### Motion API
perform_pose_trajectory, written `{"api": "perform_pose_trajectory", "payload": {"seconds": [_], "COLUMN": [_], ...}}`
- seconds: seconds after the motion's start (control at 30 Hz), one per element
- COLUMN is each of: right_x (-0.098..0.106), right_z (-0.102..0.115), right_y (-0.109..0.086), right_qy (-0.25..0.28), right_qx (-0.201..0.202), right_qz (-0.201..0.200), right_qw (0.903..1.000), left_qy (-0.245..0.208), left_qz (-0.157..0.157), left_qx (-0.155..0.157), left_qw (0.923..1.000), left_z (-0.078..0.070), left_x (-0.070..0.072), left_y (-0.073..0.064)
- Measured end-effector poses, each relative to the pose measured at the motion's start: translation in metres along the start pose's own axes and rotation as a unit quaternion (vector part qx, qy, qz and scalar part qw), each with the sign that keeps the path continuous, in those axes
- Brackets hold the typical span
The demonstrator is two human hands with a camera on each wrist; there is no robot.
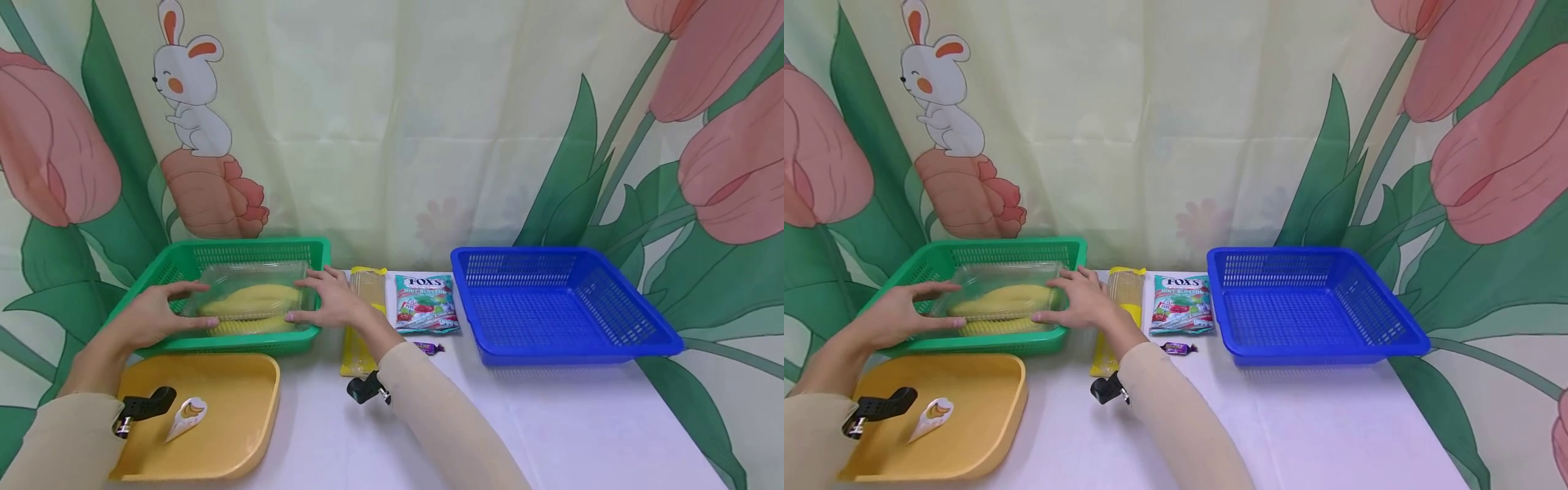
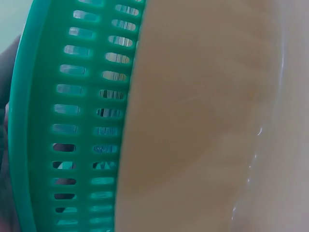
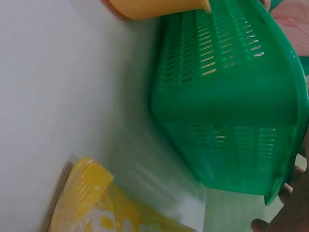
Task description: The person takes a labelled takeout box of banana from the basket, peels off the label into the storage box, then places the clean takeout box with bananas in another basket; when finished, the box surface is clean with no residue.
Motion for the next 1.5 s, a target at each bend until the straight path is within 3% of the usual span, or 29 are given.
{"api": "perform_pose_trajectory", "payload": {"seconds": [0.3, 0.57, 0.8, 1.03, 1.2, 1.33, 1.5], "right_x": [-0.007, -0.002, -0.003, 0.000, 0.013, 0.023, 0.032], "right_z": [-0.004, -0.004, 0.000, 0.005, 0.009, 0.007, 0.000], "right_y": [-0.001, -0.001, -0.001, -0.008, -0.021, -0.034, -0.054], "right_qy": [0.007, -0.012, -0.033, -0.044, -0.040, -0.041, -0.040], "right_qx": [-0.015, -0.034, -0.015, 0.027, 0.048, 0.056, 0.052], "right_qz": [-0.003, 0.001, 0.003, 0.006, 0.004, 0.006, 0.006], "right_qw": [0.9999, 0.9994, 0.9993, 0.9986, 0.9981, 0.9976, 0.9979], "left_qy": [0.015, 0.014, 0.010, 0.004, 0.008, 0.009, -0.001], "left_qz": [0.012, 0.021, 0.028, 0.011, -0.006, -0.021, -0.060], "left_qx": [-0.004, -0.034, -0.036, -0.036, -0.037, -0.044, -0.077], "left_qw": [0.9998, 0.9991, 0.9989, 0.9993, 0.9993, 0.9987, 0.9952], "left_z": [0.001, -0.011, -0.012, -0.012, -0.017, -0.025, -0.045], "left_x": [-0.008, -0.003, -0.003, -0.001, 0.004, 0.006, 0.007], "left_y": [-0.003, 0.001, 0.003, -0.001, -0.005, -0.009, -0.011]}}
Point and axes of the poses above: each hand's wrist, its own y-axis towards the middle knuckle, its own x-axis out of the back of the hand, z = x × y, the point moved 10 cm from there along y, towards the middle knuckle, and after that the axes turned 4 degrees about y, right-handed, at the moved point
